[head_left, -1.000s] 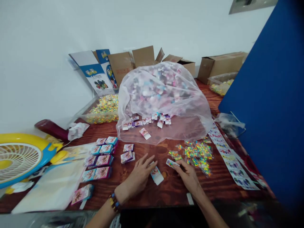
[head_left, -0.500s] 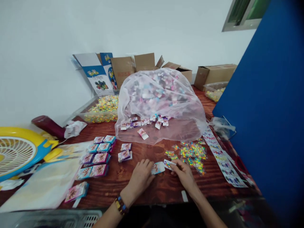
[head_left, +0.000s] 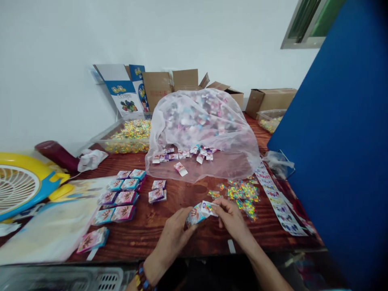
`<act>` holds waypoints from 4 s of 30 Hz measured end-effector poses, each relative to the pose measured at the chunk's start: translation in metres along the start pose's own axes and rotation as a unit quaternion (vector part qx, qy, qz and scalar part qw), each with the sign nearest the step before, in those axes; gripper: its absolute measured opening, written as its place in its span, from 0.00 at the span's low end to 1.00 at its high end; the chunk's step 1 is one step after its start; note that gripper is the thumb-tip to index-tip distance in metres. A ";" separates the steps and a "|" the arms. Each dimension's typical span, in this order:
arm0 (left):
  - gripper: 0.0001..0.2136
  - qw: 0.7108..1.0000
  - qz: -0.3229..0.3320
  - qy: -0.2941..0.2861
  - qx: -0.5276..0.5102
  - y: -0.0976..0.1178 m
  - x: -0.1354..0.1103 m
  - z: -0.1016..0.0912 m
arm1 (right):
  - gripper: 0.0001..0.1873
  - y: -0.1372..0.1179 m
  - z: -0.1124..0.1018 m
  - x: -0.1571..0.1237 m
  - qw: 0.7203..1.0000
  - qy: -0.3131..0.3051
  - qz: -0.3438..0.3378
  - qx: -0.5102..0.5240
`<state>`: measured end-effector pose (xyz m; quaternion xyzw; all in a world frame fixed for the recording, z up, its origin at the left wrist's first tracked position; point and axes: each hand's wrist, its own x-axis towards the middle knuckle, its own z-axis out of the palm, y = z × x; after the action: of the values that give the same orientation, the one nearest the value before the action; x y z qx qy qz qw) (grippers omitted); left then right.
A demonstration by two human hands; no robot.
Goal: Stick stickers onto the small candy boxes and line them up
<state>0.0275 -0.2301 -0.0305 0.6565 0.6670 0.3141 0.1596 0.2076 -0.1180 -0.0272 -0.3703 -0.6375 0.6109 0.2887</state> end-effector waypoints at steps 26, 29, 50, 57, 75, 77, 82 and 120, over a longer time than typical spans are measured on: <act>0.22 0.987 0.075 0.002 0.140 0.037 -0.010 -0.016 | 0.10 -0.032 -0.005 -0.009 0.992 -0.101 0.008 -0.073; 0.23 0.988 0.096 0.019 0.118 0.035 -0.011 -0.013 | 0.12 -0.032 -0.002 -0.010 0.991 -0.109 0.031 -0.064; 0.20 0.982 0.100 0.135 0.091 0.032 -0.018 0.008 | 0.10 -0.029 0.027 -0.021 1.000 -0.002 -0.019 -0.012; 0.18 0.988 -0.015 0.134 -0.071 0.046 -0.018 0.014 | 0.10 -0.034 0.017 -0.025 0.995 -0.089 -0.048 0.013; 0.19 0.865 -0.139 0.083 -0.475 0.084 -0.020 -0.013 | 0.16 -0.043 0.009 -0.052 0.992 0.025 -0.126 0.007; 0.19 0.869 -0.137 0.082 -0.468 0.085 -0.022 -0.014 | 0.18 -0.039 0.013 -0.054 0.992 -0.012 -0.120 0.025; 0.18 0.867 -0.128 0.073 -0.476 0.084 -0.025 -0.014 | 0.10 -0.048 0.015 -0.056 0.985 -0.043 -0.168 -0.004; 0.16 0.872 -0.138 0.049 -0.467 0.097 -0.034 -0.024 | 0.10 -0.105 -0.010 -0.044 0.963 -0.176 -0.120 -0.166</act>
<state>0.0910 -0.2739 0.0418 0.3905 0.5331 0.5956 0.4567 0.2274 -0.1467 0.0815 -0.2203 -0.8107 0.5127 0.1770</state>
